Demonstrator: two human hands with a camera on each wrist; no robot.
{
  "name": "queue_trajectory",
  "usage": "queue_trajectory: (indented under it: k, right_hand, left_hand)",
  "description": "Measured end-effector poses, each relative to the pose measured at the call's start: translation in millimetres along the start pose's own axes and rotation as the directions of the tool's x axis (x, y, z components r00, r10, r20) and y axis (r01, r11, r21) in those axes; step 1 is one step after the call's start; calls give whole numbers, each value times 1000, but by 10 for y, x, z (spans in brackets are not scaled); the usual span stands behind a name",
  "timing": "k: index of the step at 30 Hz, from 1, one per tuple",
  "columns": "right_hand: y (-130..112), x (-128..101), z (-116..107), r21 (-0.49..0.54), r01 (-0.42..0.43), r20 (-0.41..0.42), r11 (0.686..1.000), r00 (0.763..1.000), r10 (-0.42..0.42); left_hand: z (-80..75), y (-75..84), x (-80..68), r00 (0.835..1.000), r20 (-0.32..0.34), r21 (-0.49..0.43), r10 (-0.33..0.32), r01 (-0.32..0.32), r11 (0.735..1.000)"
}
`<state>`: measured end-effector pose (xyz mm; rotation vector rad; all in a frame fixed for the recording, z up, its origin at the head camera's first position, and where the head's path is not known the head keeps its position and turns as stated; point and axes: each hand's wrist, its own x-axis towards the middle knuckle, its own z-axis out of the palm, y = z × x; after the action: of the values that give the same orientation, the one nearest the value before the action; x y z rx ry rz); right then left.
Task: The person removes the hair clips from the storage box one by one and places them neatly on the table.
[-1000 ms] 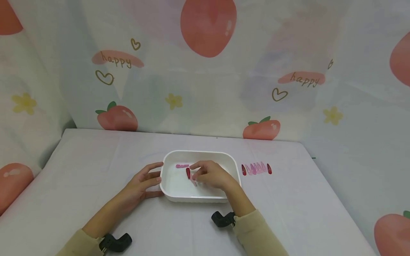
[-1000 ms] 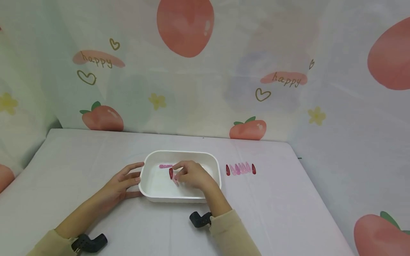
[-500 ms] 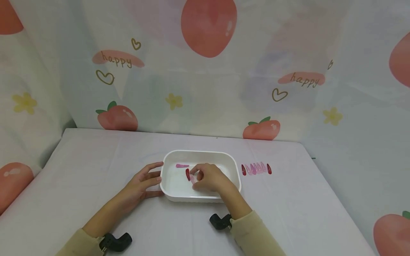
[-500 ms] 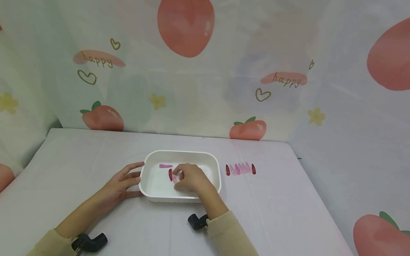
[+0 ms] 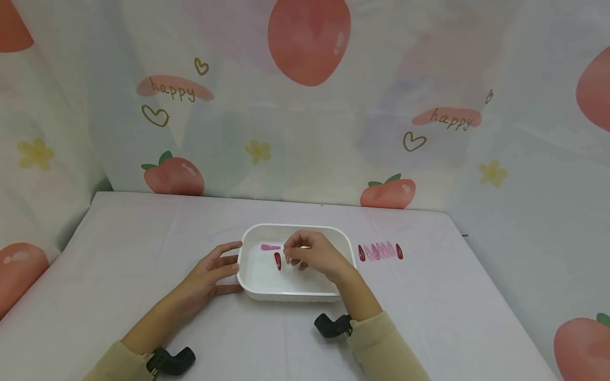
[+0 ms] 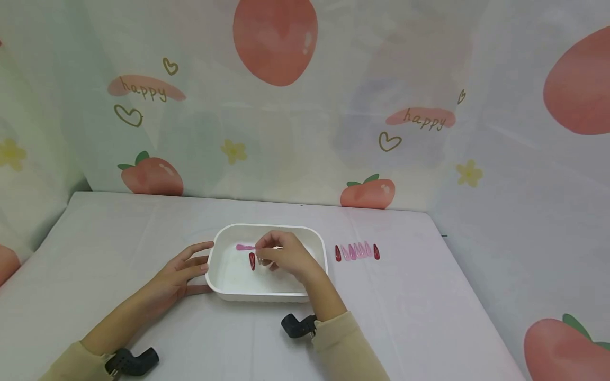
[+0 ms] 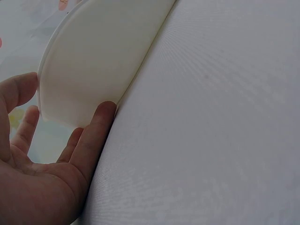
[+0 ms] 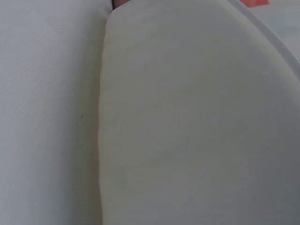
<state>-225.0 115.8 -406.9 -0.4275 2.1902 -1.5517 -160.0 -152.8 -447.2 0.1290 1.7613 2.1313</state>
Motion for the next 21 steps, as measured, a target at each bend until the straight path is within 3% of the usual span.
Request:
queue_trajectory:
  k: [6, 21]
  right_hand:
    - [-28, 1, -32, 197, -9, 49, 980, 999, -1]
    - [-114, -28, -51, 254, 16, 60, 967, 998, -33]
  left_hand:
    - [-3, 1, -1, 1000, 8, -12, 6, -6, 1000]
    - [2, 12, -10, 1000, 3, 6, 2, -2, 1000]
